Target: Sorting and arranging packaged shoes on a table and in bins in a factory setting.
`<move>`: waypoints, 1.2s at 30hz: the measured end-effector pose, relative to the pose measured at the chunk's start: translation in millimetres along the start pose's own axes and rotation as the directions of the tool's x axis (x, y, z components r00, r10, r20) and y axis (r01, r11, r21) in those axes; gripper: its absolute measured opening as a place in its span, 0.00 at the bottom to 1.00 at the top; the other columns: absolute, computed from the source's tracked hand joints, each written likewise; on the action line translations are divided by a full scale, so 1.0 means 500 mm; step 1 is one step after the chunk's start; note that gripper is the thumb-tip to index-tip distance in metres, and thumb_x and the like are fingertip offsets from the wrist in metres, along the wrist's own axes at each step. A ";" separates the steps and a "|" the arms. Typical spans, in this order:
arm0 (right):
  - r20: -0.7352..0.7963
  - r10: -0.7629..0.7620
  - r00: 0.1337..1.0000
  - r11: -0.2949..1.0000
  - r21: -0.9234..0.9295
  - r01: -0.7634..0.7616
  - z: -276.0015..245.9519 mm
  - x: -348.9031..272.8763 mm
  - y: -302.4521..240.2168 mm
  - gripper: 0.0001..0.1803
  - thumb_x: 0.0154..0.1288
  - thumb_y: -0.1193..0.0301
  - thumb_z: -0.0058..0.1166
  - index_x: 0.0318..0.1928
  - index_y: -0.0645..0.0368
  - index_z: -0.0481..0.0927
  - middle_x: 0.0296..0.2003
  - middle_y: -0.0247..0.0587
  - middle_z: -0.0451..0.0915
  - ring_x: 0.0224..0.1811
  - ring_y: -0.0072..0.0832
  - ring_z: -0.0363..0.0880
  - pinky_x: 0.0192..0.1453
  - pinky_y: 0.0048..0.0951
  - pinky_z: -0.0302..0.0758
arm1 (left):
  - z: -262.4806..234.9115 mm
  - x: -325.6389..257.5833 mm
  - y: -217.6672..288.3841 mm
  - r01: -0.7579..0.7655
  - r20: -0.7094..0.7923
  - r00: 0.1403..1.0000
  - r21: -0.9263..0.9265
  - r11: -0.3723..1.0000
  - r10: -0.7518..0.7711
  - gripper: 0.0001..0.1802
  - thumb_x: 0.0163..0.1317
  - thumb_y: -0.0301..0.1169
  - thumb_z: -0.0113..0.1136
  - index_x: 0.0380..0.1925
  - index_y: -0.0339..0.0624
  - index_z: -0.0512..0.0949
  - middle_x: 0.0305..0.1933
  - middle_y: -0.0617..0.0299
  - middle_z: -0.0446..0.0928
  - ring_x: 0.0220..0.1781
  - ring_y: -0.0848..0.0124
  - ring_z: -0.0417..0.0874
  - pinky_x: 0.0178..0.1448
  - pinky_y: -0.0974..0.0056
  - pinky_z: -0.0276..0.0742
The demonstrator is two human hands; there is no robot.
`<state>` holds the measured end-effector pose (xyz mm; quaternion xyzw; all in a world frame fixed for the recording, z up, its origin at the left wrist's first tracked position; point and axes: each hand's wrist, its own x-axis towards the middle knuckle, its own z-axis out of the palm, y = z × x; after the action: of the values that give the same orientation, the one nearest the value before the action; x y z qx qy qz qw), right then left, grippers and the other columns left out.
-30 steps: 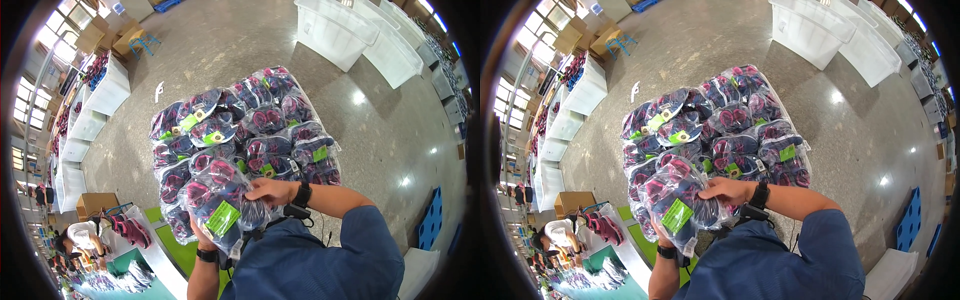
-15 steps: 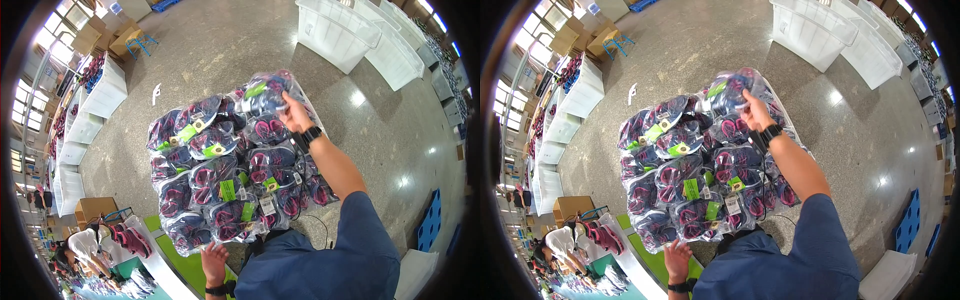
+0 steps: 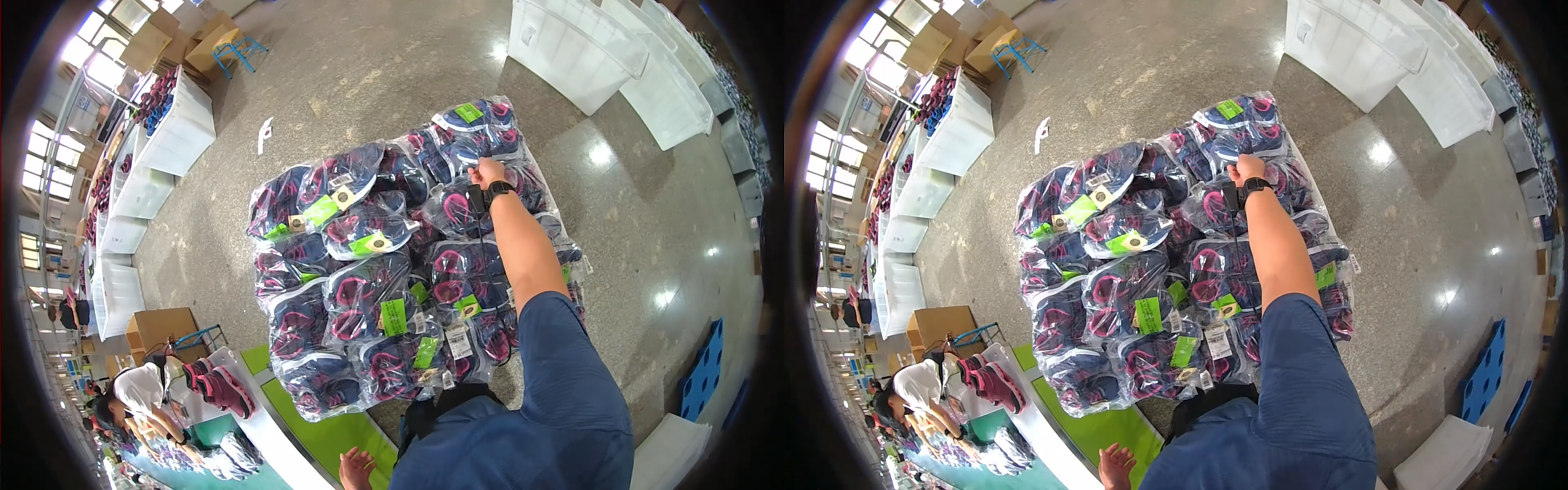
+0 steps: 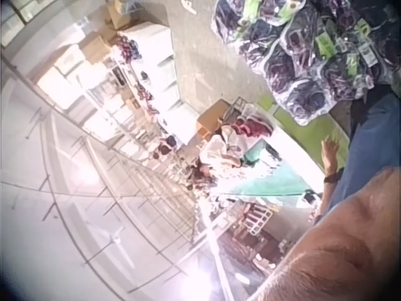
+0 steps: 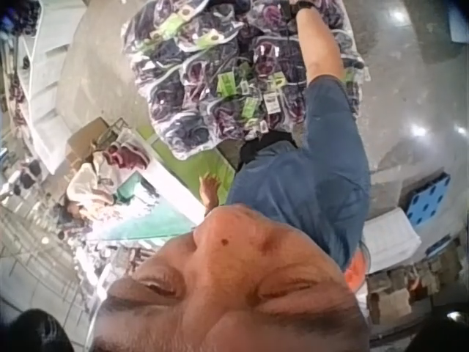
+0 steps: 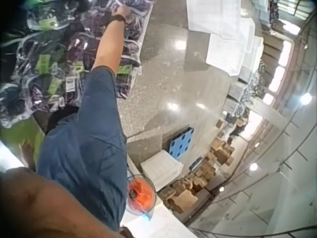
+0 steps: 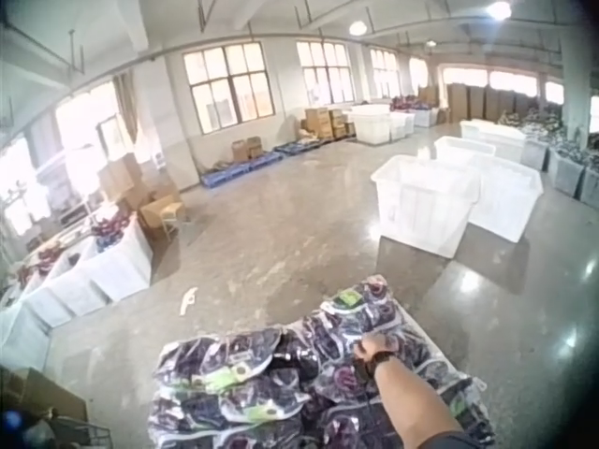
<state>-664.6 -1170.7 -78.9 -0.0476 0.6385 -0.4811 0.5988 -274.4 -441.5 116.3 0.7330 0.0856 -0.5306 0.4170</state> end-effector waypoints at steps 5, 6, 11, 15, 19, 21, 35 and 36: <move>0.038 0.007 0.999 0.999 0.046 -0.009 -0.039 -0.088 -0.006 0.16 0.72 0.67 0.58 0.34 0.70 0.74 0.27 0.48 0.80 0.24 0.31 0.83 0.19 0.27 0.72 | -0.070 0.042 -0.008 0.045 0.017 0.999 0.018 0.999 -0.045 0.36 0.77 0.60 0.48 0.68 0.41 0.72 0.62 0.48 0.76 0.64 0.54 0.77 0.65 0.45 0.74; 0.051 -0.022 0.998 0.995 0.101 0.017 -0.042 -0.134 -0.003 0.17 0.72 0.65 0.59 0.34 0.68 0.75 0.26 0.44 0.79 0.24 0.29 0.82 0.19 0.25 0.71 | -0.096 0.056 -0.014 0.045 0.026 0.999 0.012 0.999 -0.045 0.36 0.77 0.60 0.48 0.68 0.41 0.72 0.62 0.48 0.76 0.64 0.54 0.77 0.65 0.45 0.74; 0.411 -0.161 0.897 0.977 -0.066 0.205 -0.124 -0.428 0.080 0.13 0.73 0.60 0.60 0.36 0.56 0.80 0.26 0.34 0.80 0.20 0.21 0.75 0.18 0.21 0.62 | -0.254 0.149 -0.032 0.011 0.055 0.998 0.054 0.998 -0.014 0.37 0.76 0.60 0.51 0.70 0.42 0.71 0.64 0.47 0.76 0.65 0.53 0.77 0.67 0.44 0.74; 0.436 -0.076 0.897 0.980 -0.133 0.148 -0.224 -0.698 0.189 0.11 0.75 0.62 0.58 0.46 0.57 0.83 0.28 0.29 0.80 0.25 0.19 0.78 0.21 0.20 0.62 | -0.355 0.180 0.013 -0.060 -0.031 0.998 0.088 0.994 0.063 0.31 0.78 0.57 0.47 0.62 0.40 0.72 0.48 0.54 0.79 0.43 0.63 0.82 0.49 0.54 0.79; 0.296 -0.061 0.953 0.971 -0.203 0.125 -0.326 -0.921 0.303 0.13 0.77 0.62 0.56 0.49 0.59 0.83 0.29 0.29 0.79 0.28 0.19 0.79 0.23 0.19 0.65 | -0.514 0.268 0.082 -0.255 0.176 0.954 0.062 0.965 0.241 0.29 0.79 0.53 0.47 0.61 0.39 0.74 0.45 0.55 0.80 0.42 0.64 0.82 0.47 0.61 0.78; 0.274 0.017 0.961 0.972 -0.231 0.049 -0.319 -1.021 0.363 0.13 0.78 0.61 0.55 0.47 0.59 0.83 0.28 0.28 0.78 0.26 0.18 0.77 0.23 0.20 0.64 | -0.626 0.286 0.104 -0.294 0.151 0.946 0.022 0.955 0.288 0.26 0.79 0.49 0.49 0.61 0.39 0.75 0.46 0.55 0.81 0.44 0.65 0.83 0.47 0.63 0.79; -0.014 0.228 0.974 0.445 -0.888 -0.117 -0.394 -1.240 0.771 0.15 0.74 0.58 0.57 0.45 0.57 0.81 0.29 0.36 0.80 0.27 0.27 0.82 0.27 0.30 0.76 | -1.123 0.432 0.174 -0.393 -0.584 0.303 0.643 0.657 0.753 0.26 0.61 0.41 0.70 0.55 0.36 0.81 0.53 0.43 0.82 0.59 0.47 0.80 0.68 0.49 0.72; -0.015 0.210 0.977 0.446 -0.888 -0.110 -0.367 -1.251 0.773 0.15 0.74 0.58 0.57 0.45 0.57 0.81 0.29 0.36 0.80 0.27 0.27 0.82 0.27 0.30 0.76 | -1.162 0.435 0.181 -0.344 -0.645 0.311 0.609 0.715 0.698 0.26 0.60 0.41 0.71 0.54 0.36 0.81 0.54 0.43 0.82 0.60 0.46 0.79 0.69 0.48 0.71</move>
<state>-440.3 -464.3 78.3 -0.3136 0.7664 -0.0192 0.5602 279.1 -160.3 30.6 0.9400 -0.0692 0.0594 0.3287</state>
